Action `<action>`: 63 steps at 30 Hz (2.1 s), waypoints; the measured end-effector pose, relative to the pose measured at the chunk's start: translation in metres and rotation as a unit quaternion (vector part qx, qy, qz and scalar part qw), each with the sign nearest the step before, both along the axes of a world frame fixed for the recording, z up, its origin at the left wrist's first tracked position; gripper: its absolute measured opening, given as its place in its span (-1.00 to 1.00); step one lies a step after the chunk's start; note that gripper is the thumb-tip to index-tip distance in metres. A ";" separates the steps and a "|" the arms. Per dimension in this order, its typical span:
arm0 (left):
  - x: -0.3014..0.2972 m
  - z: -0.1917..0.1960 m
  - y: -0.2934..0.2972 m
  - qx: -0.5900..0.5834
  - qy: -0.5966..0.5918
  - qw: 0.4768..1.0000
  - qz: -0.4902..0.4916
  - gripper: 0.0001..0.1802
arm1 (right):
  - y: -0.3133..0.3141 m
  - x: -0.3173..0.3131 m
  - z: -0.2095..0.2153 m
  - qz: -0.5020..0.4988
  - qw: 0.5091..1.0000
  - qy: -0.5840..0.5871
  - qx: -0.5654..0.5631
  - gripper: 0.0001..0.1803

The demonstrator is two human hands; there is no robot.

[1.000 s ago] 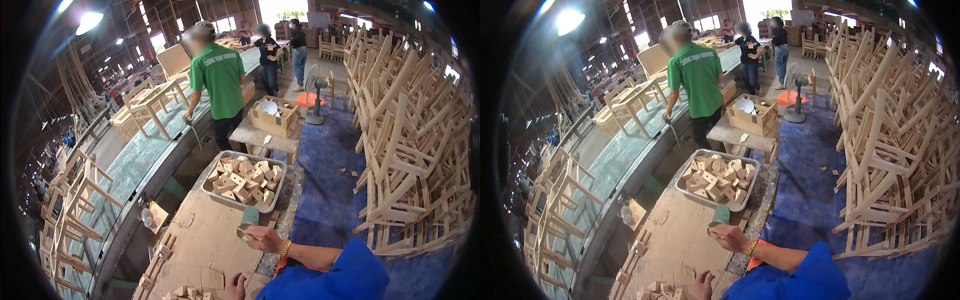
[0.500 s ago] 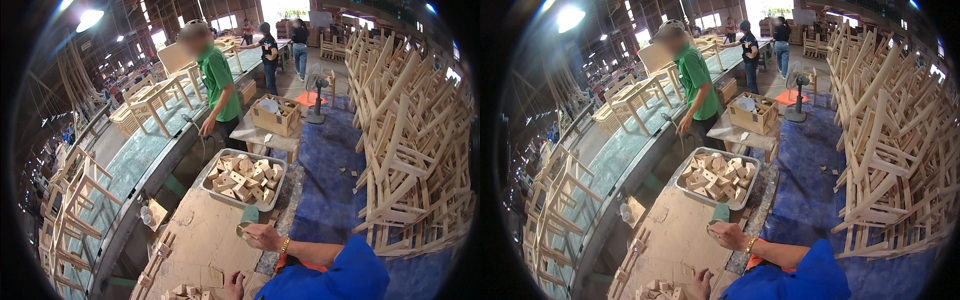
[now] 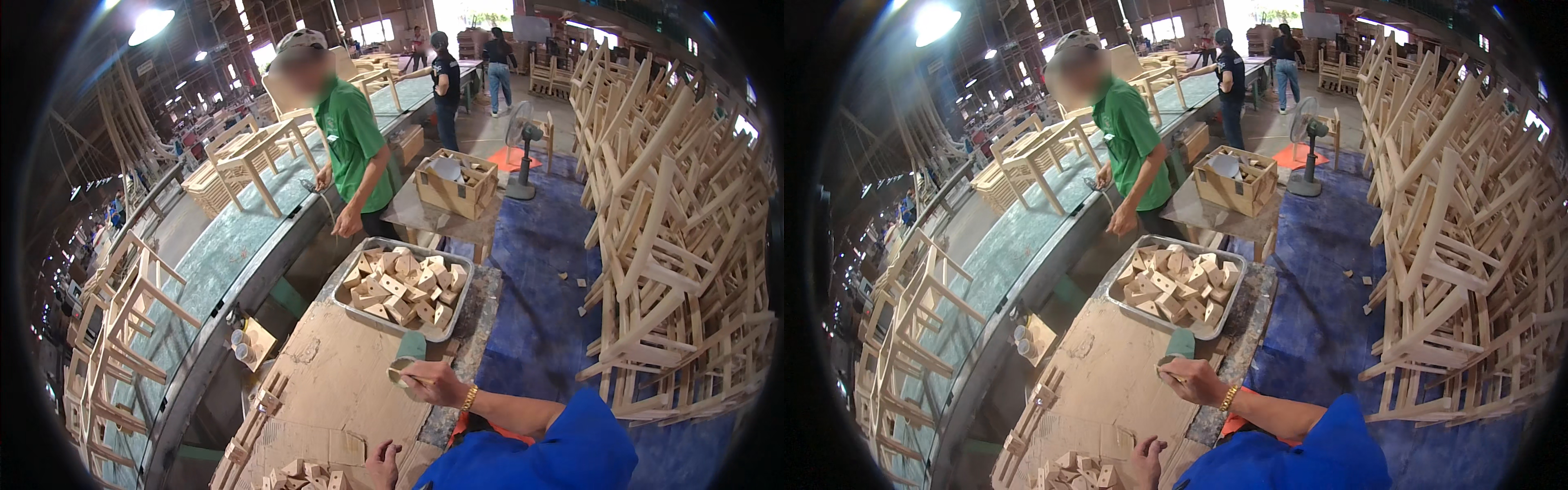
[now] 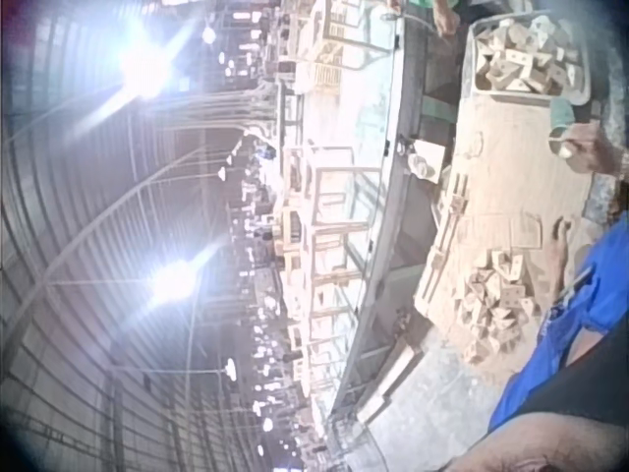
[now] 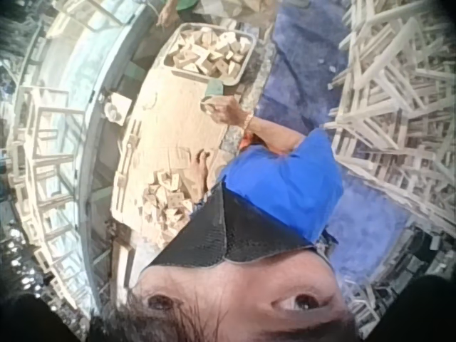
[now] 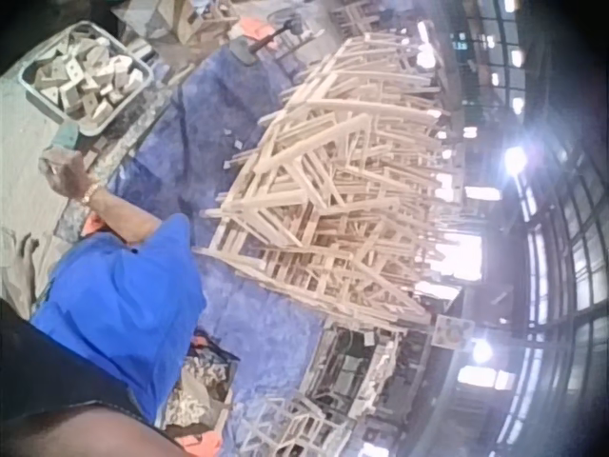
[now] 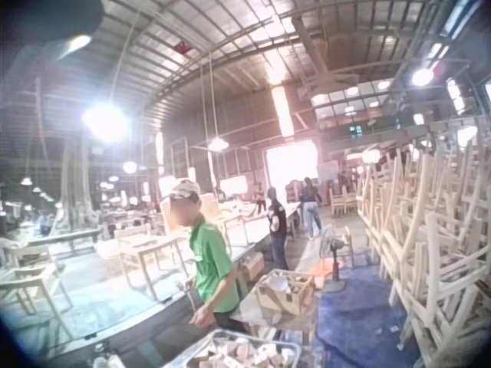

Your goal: The person applies glue to small wooden blocks using a brush and a small container. They pick up individual blocks from a pile, apply the adhesive to specific surfaces, and place the treated pieces into a metal tray. The process is repetitive and performed one piece at a time in a workshop setting.

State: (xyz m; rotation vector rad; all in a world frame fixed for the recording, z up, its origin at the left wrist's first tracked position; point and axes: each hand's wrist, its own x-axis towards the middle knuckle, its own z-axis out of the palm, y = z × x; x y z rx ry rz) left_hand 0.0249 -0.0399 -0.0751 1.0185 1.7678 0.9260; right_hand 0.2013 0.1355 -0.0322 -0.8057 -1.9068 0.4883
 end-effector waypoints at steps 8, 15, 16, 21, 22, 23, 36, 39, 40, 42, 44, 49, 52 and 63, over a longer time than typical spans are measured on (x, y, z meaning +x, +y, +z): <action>0.000 0.009 0.001 0.005 0.018 1.000 -0.011 -0.62 | 0.000 0.004 -0.007 -0.018 1.000 -0.001 0.003 -0.93; -0.004 -0.004 -0.004 0.040 0.043 0.998 -0.016 -0.64 | -0.003 0.006 0.002 -0.033 0.999 0.016 -0.005 -0.91; -0.002 0.003 -0.003 0.025 0.038 0.999 -0.013 -0.65 | 0.005 0.008 -0.007 -0.039 0.999 -0.028 -0.010 -0.92; -0.013 -0.002 -0.020 0.043 0.099 0.994 -0.001 -0.67 | -0.007 0.003 0.005 -0.023 1.000 0.008 -0.002 -0.85; -0.013 -0.006 -0.023 0.038 0.071 0.997 0.019 -0.67 | -0.012 0.005 0.014 0.003 0.999 0.026 -0.041 -0.83; -0.008 -0.003 -0.015 0.036 0.038 0.998 0.020 -0.68 | -0.004 0.013 0.000 -0.014 0.999 -0.022 -0.021 -0.87; -0.007 0.009 -0.022 0.081 0.014 0.995 0.065 -0.74 | -0.008 0.002 0.007 -0.039 0.995 0.048 -0.084 -0.89; 0.003 0.040 -0.009 -0.019 -0.009 0.998 0.057 -0.72 | -0.007 0.008 -0.005 -0.063 0.993 0.026 -0.099 -0.87; 0.007 0.050 -0.001 -0.067 0.022 0.997 0.040 -0.71 | 0.003 0.013 -0.016 -0.078 0.992 -0.034 -0.088 -0.90; 0.008 0.061 0.006 -0.161 0.093 0.982 0.032 -0.68 | 0.003 0.013 -0.022 -0.096 0.992 -0.053 -0.061 -0.92; -0.006 0.027 -0.006 -0.090 0.024 0.992 0.090 -0.66 | -0.001 -0.004 0.010 -0.048 0.997 0.028 -0.055 -0.87; 0.000 0.014 0.002 0.014 0.031 0.998 0.056 -0.67 | 0.016 0.003 -0.012 -0.046 0.987 -0.128 -0.085 -0.92; -0.001 0.009 -0.004 0.045 0.017 0.996 0.071 -0.67 | 0.000 0.000 0.002 -0.071 0.997 -0.013 -0.027 -0.87; -0.007 -0.008 -0.006 0.028 0.000 0.999 0.044 -0.67 | 0.004 0.007 -0.018 -0.095 0.995 -0.031 -0.032 -0.88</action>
